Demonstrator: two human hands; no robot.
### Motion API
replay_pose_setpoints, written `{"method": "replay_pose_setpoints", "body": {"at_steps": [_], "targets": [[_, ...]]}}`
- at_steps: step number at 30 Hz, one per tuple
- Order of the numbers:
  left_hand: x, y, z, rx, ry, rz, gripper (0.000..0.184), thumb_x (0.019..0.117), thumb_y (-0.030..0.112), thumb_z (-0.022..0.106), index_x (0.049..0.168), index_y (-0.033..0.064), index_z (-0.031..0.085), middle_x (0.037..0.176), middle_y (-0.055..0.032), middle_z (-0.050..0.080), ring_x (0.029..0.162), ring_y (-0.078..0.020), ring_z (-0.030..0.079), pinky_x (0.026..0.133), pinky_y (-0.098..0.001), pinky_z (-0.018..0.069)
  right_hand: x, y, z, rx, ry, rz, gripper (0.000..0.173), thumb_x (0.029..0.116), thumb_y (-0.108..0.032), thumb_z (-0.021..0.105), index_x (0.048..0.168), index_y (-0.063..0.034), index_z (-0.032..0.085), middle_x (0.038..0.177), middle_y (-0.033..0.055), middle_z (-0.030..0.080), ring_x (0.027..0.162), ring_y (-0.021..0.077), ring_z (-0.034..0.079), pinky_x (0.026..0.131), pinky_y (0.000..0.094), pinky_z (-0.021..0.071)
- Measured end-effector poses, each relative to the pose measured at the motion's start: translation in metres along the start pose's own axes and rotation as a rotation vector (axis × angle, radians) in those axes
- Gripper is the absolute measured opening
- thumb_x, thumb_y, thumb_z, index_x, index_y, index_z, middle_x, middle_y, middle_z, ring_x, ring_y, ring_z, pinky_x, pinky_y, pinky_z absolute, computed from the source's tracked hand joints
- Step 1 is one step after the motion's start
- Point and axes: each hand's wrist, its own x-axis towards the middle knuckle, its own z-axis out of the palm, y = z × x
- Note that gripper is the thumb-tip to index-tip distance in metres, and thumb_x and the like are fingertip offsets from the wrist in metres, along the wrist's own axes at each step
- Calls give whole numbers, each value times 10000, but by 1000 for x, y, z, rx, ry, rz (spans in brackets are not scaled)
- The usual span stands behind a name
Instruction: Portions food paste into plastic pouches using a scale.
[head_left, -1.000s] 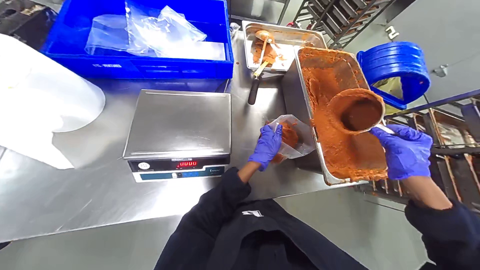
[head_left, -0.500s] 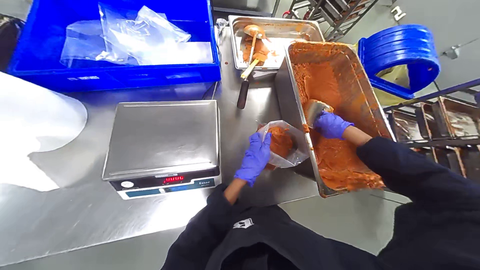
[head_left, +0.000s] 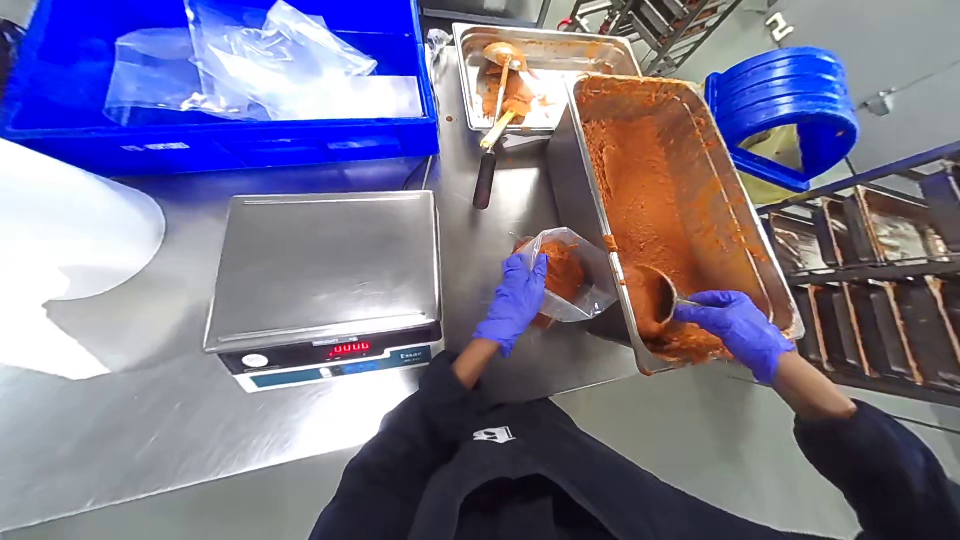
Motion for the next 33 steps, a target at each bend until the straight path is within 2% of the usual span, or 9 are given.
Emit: {"method": "replay_pose_setpoints", "body": {"at_steps": [5,10,15,18,20,22,24,26,33], "targets": [[3,2,1,31,-5,-12,608,1094,485,352,1436,-15,406,1323,-257,551,1023,-330,666,892,-504,548,-13,28,-5,623,240,-116,232,956,9,559,805,-108,689,617,-92,667,434,-57,457,425,111,382],[3,-4,0,8,11,48,610,1097,459,369,1430,-48,430,1371,-293,517,1101,-363,648,935,-517,539,-17,17,-12,699,386,-229,273,982,11,518,803,-126,672,628,-105,663,441,-50,458,444,116,393],[-2,-2,-4,-17,-7,110,595,1117,432,285,1469,-22,439,1388,-301,510,1214,-386,588,1004,-517,501,-48,-18,-27,649,455,-508,281,871,24,606,736,-211,683,635,-131,677,490,-45,525,501,130,464],[-8,-2,-6,-56,-7,150,565,1128,384,246,1522,11,404,1414,-313,495,1256,-408,554,1035,-530,471,-71,-41,-24,471,492,-738,275,785,2,755,762,-268,713,740,-181,718,665,-51,650,638,154,566],[-8,-3,-6,-41,-5,173,560,1132,360,225,1533,3,382,1425,-320,487,1283,-415,536,1053,-532,459,-73,-46,-19,191,522,-946,136,792,-125,813,792,-239,739,811,-194,706,805,-85,632,818,141,515],[-8,-4,-6,19,-11,212,540,1135,316,218,1580,24,311,1463,-330,454,1338,-429,493,1090,-532,429,-69,-52,-8,-110,531,-1160,143,871,-194,778,793,-85,728,772,-45,695,815,-24,603,984,223,408],[-10,-1,-7,67,-25,209,530,1136,277,233,1606,34,246,1499,-340,410,1370,-439,463,1110,-529,412,-61,-56,7,-378,548,-1348,260,950,-194,689,769,-8,673,656,95,593,689,136,534,934,327,358],[-11,1,-8,80,-22,189,522,1136,272,246,1596,25,261,1484,-336,421,1329,-434,502,1068,-524,455,-50,-57,17,-583,619,-1502,270,997,-198,620,796,-19,646,614,110,524,635,219,498,876,350,375],[-14,5,-12,276,-53,217,557,1119,167,339,1632,63,148,1496,-361,388,1352,-476,467,1063,-531,454,-62,-66,15,-739,720,-1604,267,1038,-211,565,879,-22,664,616,90,507,637,233,491,873,340,375]]}}
